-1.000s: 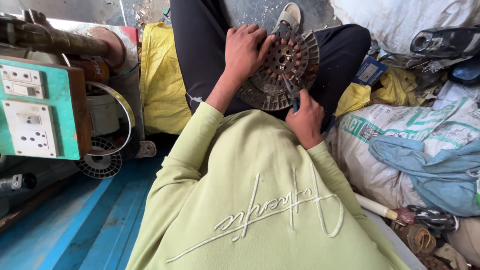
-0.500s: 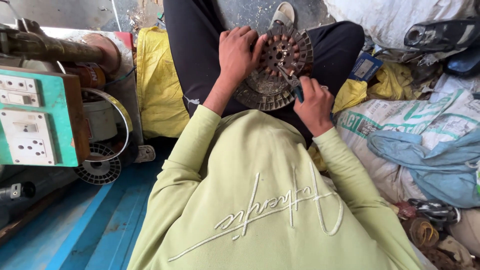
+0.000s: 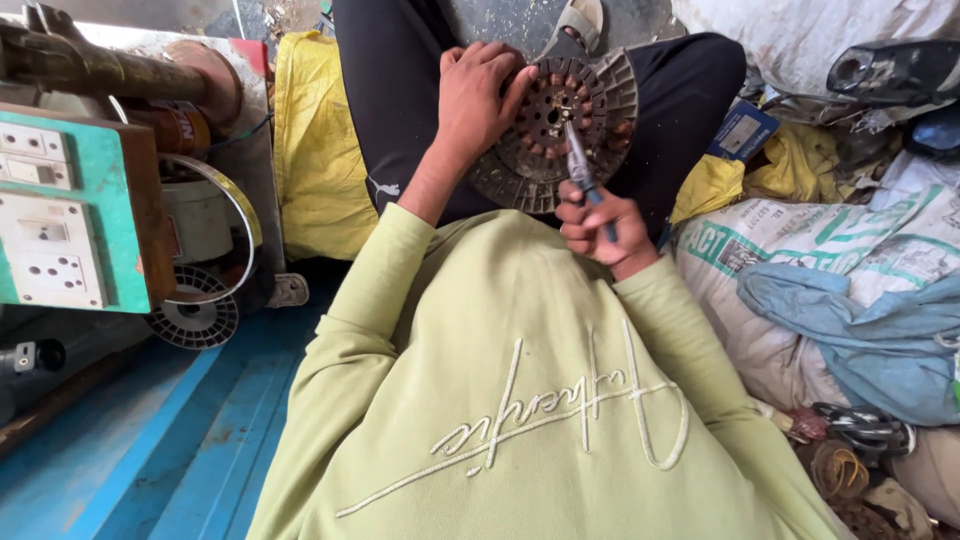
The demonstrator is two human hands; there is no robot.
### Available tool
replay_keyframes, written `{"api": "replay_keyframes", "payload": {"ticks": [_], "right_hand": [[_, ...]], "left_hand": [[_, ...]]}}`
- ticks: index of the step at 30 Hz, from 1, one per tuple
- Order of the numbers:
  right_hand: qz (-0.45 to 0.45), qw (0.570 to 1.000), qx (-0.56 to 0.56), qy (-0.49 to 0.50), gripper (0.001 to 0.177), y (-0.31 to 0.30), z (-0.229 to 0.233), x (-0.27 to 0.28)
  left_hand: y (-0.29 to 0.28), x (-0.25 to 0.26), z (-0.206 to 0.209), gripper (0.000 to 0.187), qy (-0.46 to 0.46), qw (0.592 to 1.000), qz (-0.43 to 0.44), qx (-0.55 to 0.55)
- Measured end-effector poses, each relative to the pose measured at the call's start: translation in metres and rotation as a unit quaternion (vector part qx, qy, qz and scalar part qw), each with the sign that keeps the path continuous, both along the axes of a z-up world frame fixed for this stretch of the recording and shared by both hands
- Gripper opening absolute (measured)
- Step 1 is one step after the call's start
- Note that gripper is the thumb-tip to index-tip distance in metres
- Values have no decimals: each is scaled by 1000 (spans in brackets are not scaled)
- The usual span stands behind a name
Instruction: Repairing or disassembling the stator of an electric motor using pliers.
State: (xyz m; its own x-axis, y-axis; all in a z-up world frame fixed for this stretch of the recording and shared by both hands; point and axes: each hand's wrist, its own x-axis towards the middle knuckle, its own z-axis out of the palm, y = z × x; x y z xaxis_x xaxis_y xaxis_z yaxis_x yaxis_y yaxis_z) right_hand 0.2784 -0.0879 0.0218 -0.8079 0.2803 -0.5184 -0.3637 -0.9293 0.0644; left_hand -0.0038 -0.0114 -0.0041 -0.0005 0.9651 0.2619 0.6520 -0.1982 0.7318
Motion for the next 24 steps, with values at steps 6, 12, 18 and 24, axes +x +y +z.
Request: {"api": "replay_keyframes", "payload": {"ticks": [6, 12, 18, 24], "right_hand": [[-85, 992, 13, 89, 40, -6, 22, -4], [-177, 982, -7, 61, 37, 14, 10, 12], [-162, 986, 14, 20, 39, 26, 20, 5], [-108, 994, 30, -7, 49, 27, 18, 16]], "left_hand": [[-3, -2, 1, 27, 6, 1000, -11, -21], [-17, 1, 10, 26, 7, 1000, 5, -5], [-35, 5, 12, 31, 53, 998, 35, -22], [-31, 2, 29, 34, 107, 993, 34, -31]]}}
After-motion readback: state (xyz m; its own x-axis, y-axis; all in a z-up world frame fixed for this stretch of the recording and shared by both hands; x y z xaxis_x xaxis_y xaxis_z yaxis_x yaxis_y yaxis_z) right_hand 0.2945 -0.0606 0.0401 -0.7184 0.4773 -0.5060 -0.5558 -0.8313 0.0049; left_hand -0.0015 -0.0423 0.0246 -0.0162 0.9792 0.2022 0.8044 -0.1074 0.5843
